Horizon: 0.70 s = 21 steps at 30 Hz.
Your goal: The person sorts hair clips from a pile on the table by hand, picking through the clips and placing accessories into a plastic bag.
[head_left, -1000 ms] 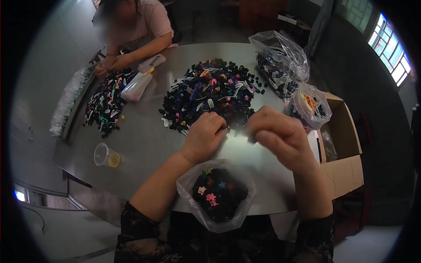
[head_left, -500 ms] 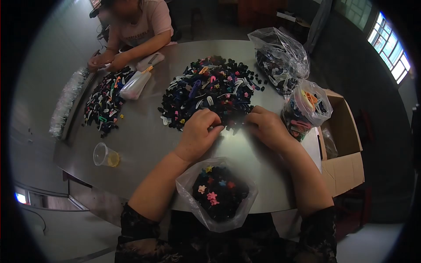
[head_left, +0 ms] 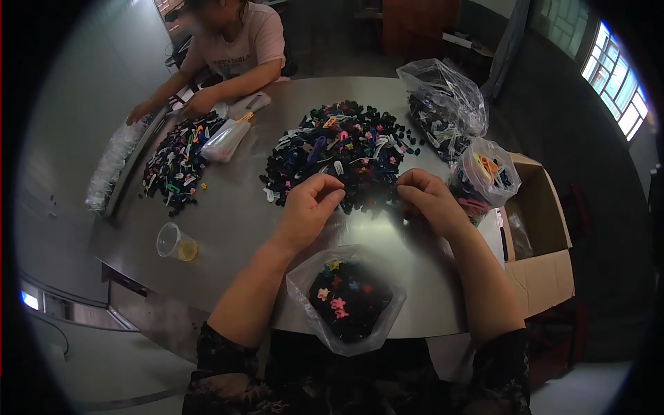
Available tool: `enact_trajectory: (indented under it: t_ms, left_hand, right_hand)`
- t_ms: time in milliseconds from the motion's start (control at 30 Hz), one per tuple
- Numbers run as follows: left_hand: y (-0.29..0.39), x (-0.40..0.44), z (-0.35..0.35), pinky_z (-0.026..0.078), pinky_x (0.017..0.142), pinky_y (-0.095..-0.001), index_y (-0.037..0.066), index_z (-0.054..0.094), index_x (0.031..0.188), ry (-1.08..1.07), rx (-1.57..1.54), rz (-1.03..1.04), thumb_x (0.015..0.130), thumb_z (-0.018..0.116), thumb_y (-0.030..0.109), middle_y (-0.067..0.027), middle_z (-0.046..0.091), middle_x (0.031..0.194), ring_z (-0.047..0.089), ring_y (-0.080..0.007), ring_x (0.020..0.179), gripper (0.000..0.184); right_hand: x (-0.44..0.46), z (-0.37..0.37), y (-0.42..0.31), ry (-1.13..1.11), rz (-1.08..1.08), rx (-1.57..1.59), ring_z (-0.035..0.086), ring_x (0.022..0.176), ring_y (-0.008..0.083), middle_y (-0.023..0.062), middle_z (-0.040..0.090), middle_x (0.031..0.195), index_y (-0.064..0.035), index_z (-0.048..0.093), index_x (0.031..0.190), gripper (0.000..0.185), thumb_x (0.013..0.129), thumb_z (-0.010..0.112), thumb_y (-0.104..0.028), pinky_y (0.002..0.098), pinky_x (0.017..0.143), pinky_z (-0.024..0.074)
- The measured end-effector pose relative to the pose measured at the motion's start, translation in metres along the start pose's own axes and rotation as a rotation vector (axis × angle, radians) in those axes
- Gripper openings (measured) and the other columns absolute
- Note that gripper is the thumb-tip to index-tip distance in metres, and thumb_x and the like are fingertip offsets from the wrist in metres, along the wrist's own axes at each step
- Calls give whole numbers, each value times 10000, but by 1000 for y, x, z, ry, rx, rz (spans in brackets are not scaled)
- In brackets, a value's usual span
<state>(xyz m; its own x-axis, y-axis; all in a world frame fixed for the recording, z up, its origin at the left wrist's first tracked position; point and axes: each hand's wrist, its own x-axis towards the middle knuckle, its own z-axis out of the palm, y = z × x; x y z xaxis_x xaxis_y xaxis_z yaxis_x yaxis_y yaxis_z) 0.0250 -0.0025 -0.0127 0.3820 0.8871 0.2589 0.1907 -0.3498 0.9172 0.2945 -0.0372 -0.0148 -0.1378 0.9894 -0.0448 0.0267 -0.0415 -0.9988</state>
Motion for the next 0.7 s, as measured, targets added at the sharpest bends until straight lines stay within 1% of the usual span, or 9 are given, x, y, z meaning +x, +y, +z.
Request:
enact_trajectory:
  t_ms: [167,267,333,367,433,467,533,633,700]
  left_hand:
    - [-3,0,1,503,786,-263,9,670,1078,-5,7,-9,960,656,110,-44,685,953,625,-110,865,156]
    - [-3,1,0,506,785,-281,6,673,1069,13,88,30,945,669,117,-61,686,949,636,-137,857,166]
    - [-2,1,2,510,778,-300,4,678,1056,38,82,26,929,680,121,-80,686,944,647,-163,851,173]
    - [-3,1,2,502,781,-278,5,679,1058,25,90,39,938,681,110,-55,683,954,621,-125,857,160]
    - [-4,1,2,494,785,-256,6,681,1061,14,98,43,947,682,100,-31,681,964,596,-87,863,148]
    - [-4,1,3,505,767,-282,-1,684,1039,23,110,80,929,687,102,-65,683,949,624,-130,848,151]
    - [-5,1,4,515,749,-308,-7,686,1017,31,124,114,911,691,104,-99,685,934,652,-173,833,154]
    - [-6,1,5,515,740,-308,-8,688,1009,40,86,113,903,699,104,-99,682,926,654,-174,829,154]
    - [-6,2,5,516,735,-307,-7,688,1012,32,99,104,901,702,107,-97,679,927,655,-171,824,159]
  right_hand:
    - [-4,5,-8,-50,41,240,501,645,50,-41,566,774,-72,621,998,59,962,643,-114,208,573,389]
    - [-19,20,-33,-25,-102,312,490,637,62,-17,561,763,-65,607,986,39,953,628,-67,212,574,378]
    - [-36,28,-55,-54,-209,319,537,663,68,-14,595,791,-44,633,989,76,921,661,-61,222,605,429]
    - [-47,34,-66,-51,-263,309,567,701,86,11,607,824,-15,636,989,86,904,653,-14,226,635,458]
    - [-64,46,-87,-113,-493,226,585,740,102,35,621,855,1,645,987,114,879,648,35,223,657,472]
    - [-74,53,-96,-102,-526,172,587,748,118,67,634,888,24,658,957,152,820,670,88,226,658,466]
    - [-76,56,-100,-168,-815,-145,582,729,130,81,644,905,31,682,954,202,767,708,103,232,648,458]
    - [-87,69,-107,-232,-759,-358,642,759,152,114,672,937,-3,723,1048,289,769,766,57,253,596,486]
    - [-85,76,-101,-200,-817,-364,601,711,118,125,682,949,19,722,1055,340,735,682,127,236,597,459]
